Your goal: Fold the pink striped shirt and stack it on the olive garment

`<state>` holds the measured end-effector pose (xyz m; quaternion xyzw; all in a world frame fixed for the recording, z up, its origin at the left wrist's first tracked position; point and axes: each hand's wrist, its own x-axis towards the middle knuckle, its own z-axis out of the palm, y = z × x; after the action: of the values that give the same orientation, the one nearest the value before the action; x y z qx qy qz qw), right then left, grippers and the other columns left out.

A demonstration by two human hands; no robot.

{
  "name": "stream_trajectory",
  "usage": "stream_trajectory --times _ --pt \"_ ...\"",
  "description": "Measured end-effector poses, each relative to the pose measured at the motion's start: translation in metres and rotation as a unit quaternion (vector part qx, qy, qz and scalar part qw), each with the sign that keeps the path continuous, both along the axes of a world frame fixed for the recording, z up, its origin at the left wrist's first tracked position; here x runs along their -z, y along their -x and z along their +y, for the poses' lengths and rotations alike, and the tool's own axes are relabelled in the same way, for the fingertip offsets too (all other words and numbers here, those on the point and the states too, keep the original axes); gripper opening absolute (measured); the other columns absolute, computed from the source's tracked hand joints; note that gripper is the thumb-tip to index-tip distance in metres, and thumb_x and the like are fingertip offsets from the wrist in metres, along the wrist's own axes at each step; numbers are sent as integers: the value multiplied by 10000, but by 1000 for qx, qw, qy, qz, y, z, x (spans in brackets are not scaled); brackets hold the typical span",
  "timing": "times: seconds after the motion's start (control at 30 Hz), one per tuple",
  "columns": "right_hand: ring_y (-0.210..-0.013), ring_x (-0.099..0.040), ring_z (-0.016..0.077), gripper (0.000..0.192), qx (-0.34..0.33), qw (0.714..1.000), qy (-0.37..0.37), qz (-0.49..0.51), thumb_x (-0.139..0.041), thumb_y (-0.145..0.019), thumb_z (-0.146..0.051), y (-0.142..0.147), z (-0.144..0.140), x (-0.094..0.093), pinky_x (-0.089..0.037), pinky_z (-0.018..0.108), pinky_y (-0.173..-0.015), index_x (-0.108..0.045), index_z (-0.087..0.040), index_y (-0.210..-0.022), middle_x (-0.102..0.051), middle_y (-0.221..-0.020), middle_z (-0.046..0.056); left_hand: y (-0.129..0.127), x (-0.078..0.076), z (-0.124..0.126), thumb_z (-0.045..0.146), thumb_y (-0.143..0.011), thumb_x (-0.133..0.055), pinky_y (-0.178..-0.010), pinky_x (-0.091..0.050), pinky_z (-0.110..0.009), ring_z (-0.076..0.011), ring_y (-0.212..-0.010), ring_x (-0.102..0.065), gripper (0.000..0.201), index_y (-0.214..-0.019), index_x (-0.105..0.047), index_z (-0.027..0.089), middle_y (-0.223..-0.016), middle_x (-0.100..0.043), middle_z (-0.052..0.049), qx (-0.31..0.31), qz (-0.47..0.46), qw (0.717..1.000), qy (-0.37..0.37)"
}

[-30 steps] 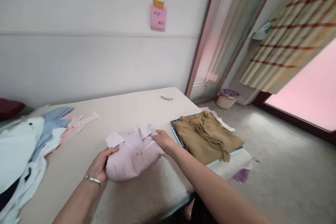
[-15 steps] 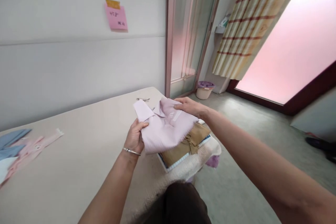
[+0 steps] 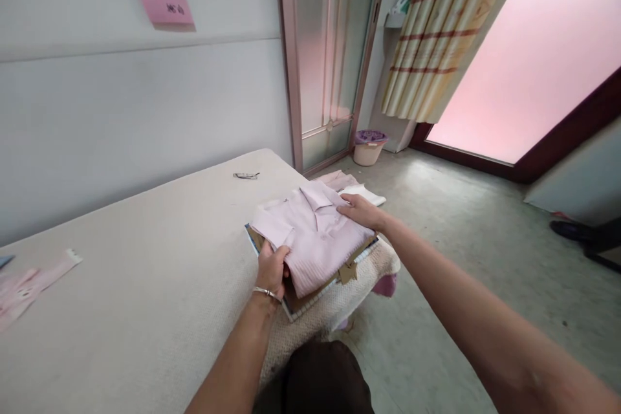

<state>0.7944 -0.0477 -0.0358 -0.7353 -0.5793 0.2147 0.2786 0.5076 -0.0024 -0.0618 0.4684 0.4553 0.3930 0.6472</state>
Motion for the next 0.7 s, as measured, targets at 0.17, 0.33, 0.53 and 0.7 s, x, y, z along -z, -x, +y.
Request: stream_trajectory --times 0.17,0.33,0.53,0.7 --pt "-957 -616 219 207 -2 998 32 -56 -551 -853 -219 10 -2 7 -417 262 -816 -638 -162 -1033 -705 -1026 76 3 7 6 278 -667 -661 -365 -262 -171 -68 -460 -392 421 -1068 -629 155 -666 -548 56 -12 46 999 -21" --pt "-1003 -620 234 212 25 991 57 -118 -552 -901 -243 16 -6 6 -405 278 -833 -608 -164 -1089 -694 -1068 112 22 2 5 433 -777 -656 -394 -327 -211 -104 -426 -428 463 -1142 -606 152 -611 -538 56 10 138 989 -55" --pt "-1084 -593 341 446 165 952 42 -253 -408 -1006 -493 41 7 -26 -409 438 -917 -606 -127 -1169 -653 -1127 215 34 -23 14 497 -940 -490 -868 -521 -432 -293 -968 -671 552 -1327 -531 106 -1001 -712 -145 -111 419 825 -362" --pt "-1428 -308 322 576 116 948 -25 -295 -285 -1042 -515 96 58 -7 -252 499 -1128 -411 -172 -1488 -354 -1574 174 -20 -10 35 479 -966 -459 -1174 -221 -605 -391 -1473 -278 666 -1470 -441 43 -1566 -348 -267 -4 527 698 -486"
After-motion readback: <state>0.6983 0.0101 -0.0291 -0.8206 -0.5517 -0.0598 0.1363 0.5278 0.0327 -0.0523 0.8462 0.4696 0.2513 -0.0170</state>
